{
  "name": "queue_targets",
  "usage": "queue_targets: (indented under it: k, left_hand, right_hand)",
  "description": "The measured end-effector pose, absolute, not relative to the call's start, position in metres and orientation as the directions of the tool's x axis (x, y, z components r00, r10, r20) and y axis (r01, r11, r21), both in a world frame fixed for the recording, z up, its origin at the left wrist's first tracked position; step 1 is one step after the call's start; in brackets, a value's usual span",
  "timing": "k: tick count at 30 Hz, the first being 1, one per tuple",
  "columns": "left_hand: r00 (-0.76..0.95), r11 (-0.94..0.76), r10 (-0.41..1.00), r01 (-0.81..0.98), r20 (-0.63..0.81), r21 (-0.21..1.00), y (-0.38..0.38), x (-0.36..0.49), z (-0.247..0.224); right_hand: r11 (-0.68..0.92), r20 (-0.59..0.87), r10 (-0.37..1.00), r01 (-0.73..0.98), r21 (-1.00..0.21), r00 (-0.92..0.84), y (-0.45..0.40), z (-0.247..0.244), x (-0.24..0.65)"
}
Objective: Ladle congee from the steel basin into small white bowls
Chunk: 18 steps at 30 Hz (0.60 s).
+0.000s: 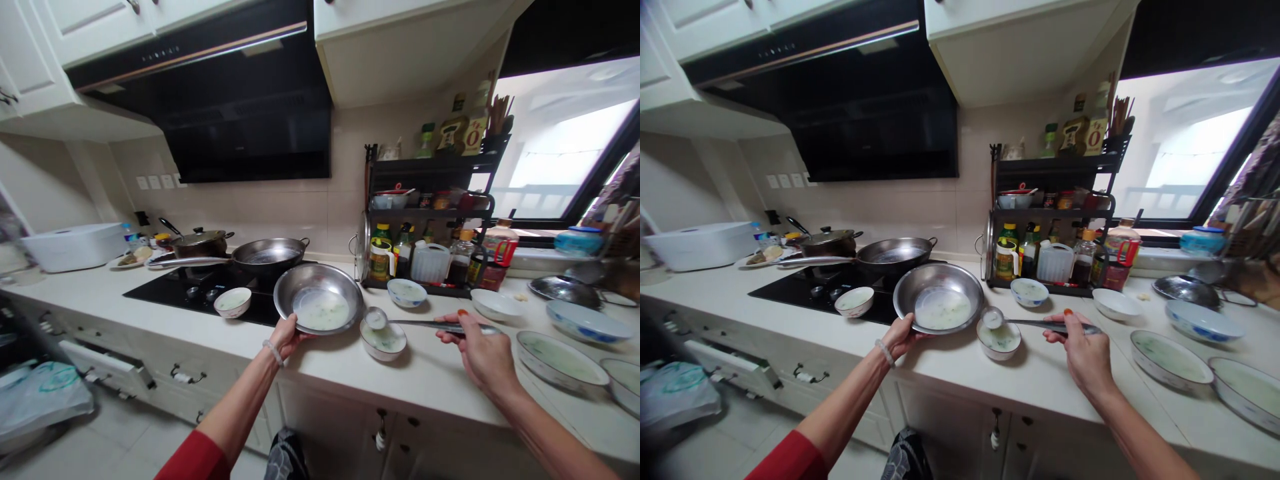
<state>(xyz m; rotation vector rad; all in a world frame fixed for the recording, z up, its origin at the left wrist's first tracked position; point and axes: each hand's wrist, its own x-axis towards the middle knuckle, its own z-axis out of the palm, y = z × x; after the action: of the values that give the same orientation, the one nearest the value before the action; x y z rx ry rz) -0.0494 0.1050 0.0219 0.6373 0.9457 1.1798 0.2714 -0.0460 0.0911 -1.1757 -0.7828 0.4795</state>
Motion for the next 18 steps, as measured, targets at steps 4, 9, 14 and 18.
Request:
queue_targets:
  k: [4, 9, 14, 18]
  left_hand:
    - [0.060, 0.261, 0.963, -0.464, -0.264, 0.847, 0.103, -0.048, 0.024]
    - [0.058, 0.246, 0.967, -0.458, -0.247, 0.854, 0.102, -0.049, 0.023]
    - [0.057, 0.243, 0.968, -0.455, -0.244, 0.857, 0.103, -0.050, 0.022]
    - [0.067, 0.241, 0.969, -0.454, -0.237, 0.858, 0.104, -0.050, 0.020]
  right_hand:
    - [0.330, 0.505, 0.731, 0.410, -0.850, 0.460, -0.070, 0.080, 0.271]
    - [0.526, 0.709, 0.687, 0.564, -0.637, 0.159, -0.086, 0.075, 0.264]
    - [0.473, 0.684, 0.631, 0.518, -0.713, 0.366, -0.071, 0.084, 0.251]
    - [0.421, 0.539, 0.663, 0.337, -0.842, 0.519, -0.043, 0.091, 0.230]
